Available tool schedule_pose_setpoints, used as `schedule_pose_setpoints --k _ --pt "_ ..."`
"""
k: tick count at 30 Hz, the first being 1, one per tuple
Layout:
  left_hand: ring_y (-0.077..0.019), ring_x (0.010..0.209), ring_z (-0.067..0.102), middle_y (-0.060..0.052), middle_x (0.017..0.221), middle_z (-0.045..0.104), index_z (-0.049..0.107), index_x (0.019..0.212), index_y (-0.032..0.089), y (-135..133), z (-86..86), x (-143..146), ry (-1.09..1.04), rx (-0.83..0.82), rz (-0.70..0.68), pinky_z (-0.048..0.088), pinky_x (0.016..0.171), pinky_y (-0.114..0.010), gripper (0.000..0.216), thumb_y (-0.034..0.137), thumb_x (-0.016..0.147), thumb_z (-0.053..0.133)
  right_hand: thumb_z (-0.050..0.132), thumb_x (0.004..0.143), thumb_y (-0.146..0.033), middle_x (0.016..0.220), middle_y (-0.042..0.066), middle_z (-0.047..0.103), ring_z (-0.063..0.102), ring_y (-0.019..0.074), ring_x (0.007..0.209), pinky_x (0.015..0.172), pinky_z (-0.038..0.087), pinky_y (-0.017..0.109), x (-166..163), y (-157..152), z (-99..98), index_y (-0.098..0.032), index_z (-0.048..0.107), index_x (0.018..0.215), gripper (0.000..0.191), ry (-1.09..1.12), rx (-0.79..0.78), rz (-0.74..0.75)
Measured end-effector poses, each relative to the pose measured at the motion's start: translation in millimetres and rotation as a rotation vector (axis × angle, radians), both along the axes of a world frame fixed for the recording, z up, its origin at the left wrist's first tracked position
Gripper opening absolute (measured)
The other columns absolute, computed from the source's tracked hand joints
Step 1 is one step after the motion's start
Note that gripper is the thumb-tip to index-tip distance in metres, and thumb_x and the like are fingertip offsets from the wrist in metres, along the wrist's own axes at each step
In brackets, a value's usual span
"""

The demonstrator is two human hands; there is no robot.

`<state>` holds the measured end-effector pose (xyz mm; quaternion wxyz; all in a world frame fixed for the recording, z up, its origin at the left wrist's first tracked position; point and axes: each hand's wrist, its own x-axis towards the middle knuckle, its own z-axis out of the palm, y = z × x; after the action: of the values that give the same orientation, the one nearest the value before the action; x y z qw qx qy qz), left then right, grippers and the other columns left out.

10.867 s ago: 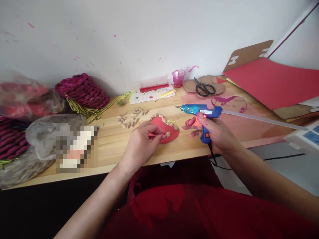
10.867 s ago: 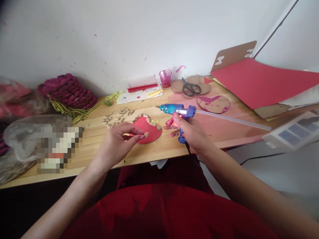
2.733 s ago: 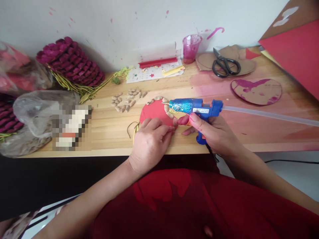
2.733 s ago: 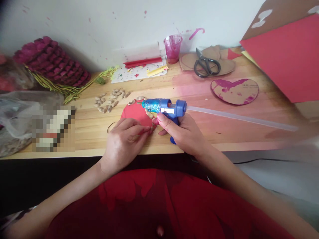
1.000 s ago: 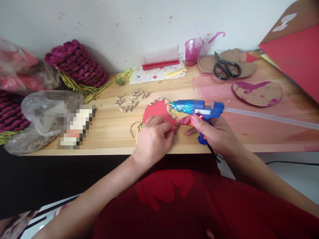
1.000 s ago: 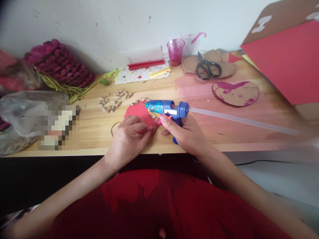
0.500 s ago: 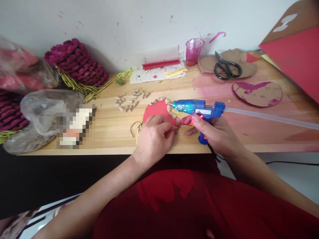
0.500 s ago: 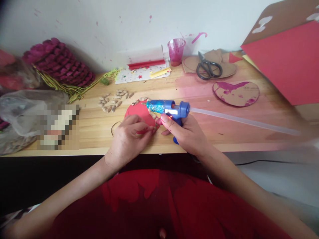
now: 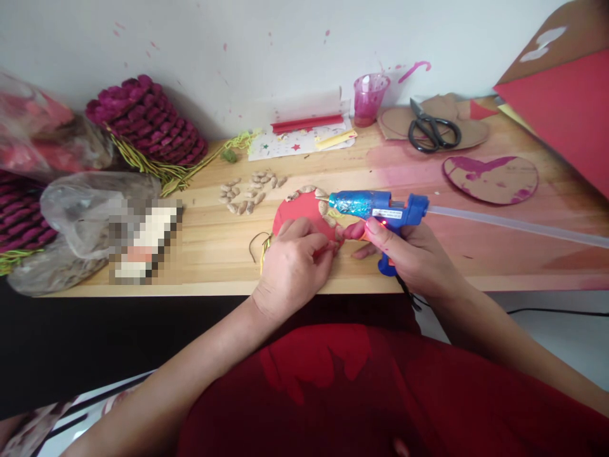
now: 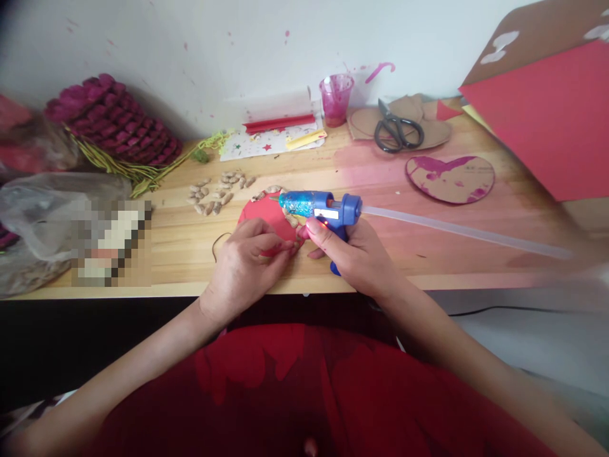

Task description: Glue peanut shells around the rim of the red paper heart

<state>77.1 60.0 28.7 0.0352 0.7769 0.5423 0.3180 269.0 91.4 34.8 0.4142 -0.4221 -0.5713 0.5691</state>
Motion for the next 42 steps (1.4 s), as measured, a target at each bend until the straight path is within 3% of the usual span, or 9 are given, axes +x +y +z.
schedule_pose_setpoints --k 13,16,18,21,24,26,31,37,42 --pt "-0.0147 0.070 0.053 -0.003 0.072 0.059 0.070 0.068 0.018 0 -2.8 -1 0.005 0.010 0.003 0.045 0.063 -0.029 0.021 0.022 0.089 0.067 0.065 0.089 -0.057 0.096 0.004 0.076 0.071 0.0184 0.073 0.062 0.058 0.031 1 0 -3.7 -0.024 0.073 0.088 0.034 -0.008 -0.006 -0.003" --pt "-0.0152 0.075 0.058 -0.003 0.079 0.062 0.076 0.084 0.020 -1 1.0 -5 -0.055 -0.061 -0.018 0.050 0.068 -0.030 0.005 0.023 0.086 0.072 0.065 0.089 -0.057 0.096 0.005 0.076 0.071 0.0188 0.073 0.061 0.058 0.031 1 1 -2.5 -0.024 0.073 0.089 0.034 -0.012 -0.022 -0.008" --pt "-0.0152 0.081 0.062 -0.004 0.091 0.065 0.076 0.104 0.021 -2 8.9 -12 -0.182 -0.134 -0.028 0.055 0.072 -0.030 0.022 0.025 0.083 0.077 0.065 0.089 -0.057 0.096 0.006 0.076 0.071 0.0181 0.070 0.060 0.057 0.031 1 1 -1.1 -0.023 0.073 0.088 0.035 -0.010 -0.010 0.006" --pt "-0.0149 0.086 0.064 -0.005 0.101 0.066 0.073 0.113 0.022 -3 26.8 -34 -0.391 -0.151 0.036 0.059 0.073 -0.030 0.030 0.030 0.085 0.075 0.065 0.089 -0.056 0.094 0.005 0.076 0.070 0.0167 0.068 0.060 0.058 0.030 1 2 -1.1 -0.023 0.073 0.086 0.035 -0.005 0.011 0.018" --pt "-0.0147 0.084 0.064 0.000 0.089 0.068 0.075 0.090 0.022 -5 42.8 -63 -0.423 0.010 0.210 0.056 0.074 -0.034 0.012 0.032 0.084 0.076 0.065 0.090 -0.055 0.093 0.005 0.075 0.073 0.0203 0.083 0.064 0.060 0.030 1 2 -4.2 -0.024 0.074 0.087 0.032 0.032 0.015 0.016" --pt "-0.0135 0.081 0.063 0.003 0.086 0.068 0.074 0.089 0.020 -8 47.4 -81 -0.423 -0.022 0.293 0.051 0.074 -0.037 0.015 0.035 0.087 0.073 0.065 0.091 -0.054 0.094 0.005 0.075 0.072 0.0226 0.094 0.066 0.062 0.030 1 2 -6.3 -0.024 0.074 0.087 0.031 0.063 0.009 0.024" --pt "-0.0124 0.066 0.060 0.002 0.072 0.067 0.071 0.075 0.018 -16 33.4 -94 -0.310 -0.100 0.329 0.049 0.063 -0.031 0.019 0.034 0.081 0.078 0.067 0.091 -0.050 0.094 0.004 0.074 0.072 0.0233 0.097 0.067 0.064 0.032 1 0 -8.3 -0.025 0.075 0.089 0.026 0.100 -0.011 0.000" --pt "-0.0227 0.106 0.064 -0.007 0.109 0.069 0.071 0.099 0.020 -15 4.4 -75 -0.091 -0.082 0.084 0.051 0.096 -0.040 0.021 0.032 0.083 0.077 0.067 0.090 -0.052 0.097 0.006 0.075 0.072 0.0271 0.103 0.068 0.064 0.035 1 1 -11.7 -0.027 0.076 0.087 0.027 0.132 -0.022 -0.048" --pt "-0.0238 0.102 0.062 -0.006 0.103 0.069 0.067 0.099 0.020 -9 -3.0 -65 0.024 -0.083 0.056 0.050 0.094 -0.042 0.018 0.029 0.085 0.075 0.068 0.088 -0.055 0.097 0.007 0.076 0.072 0.0298 0.105 0.066 0.065 0.036 0 3 -13.6 -0.028 0.077 0.082 0.029 0.147 -0.010 -0.084"
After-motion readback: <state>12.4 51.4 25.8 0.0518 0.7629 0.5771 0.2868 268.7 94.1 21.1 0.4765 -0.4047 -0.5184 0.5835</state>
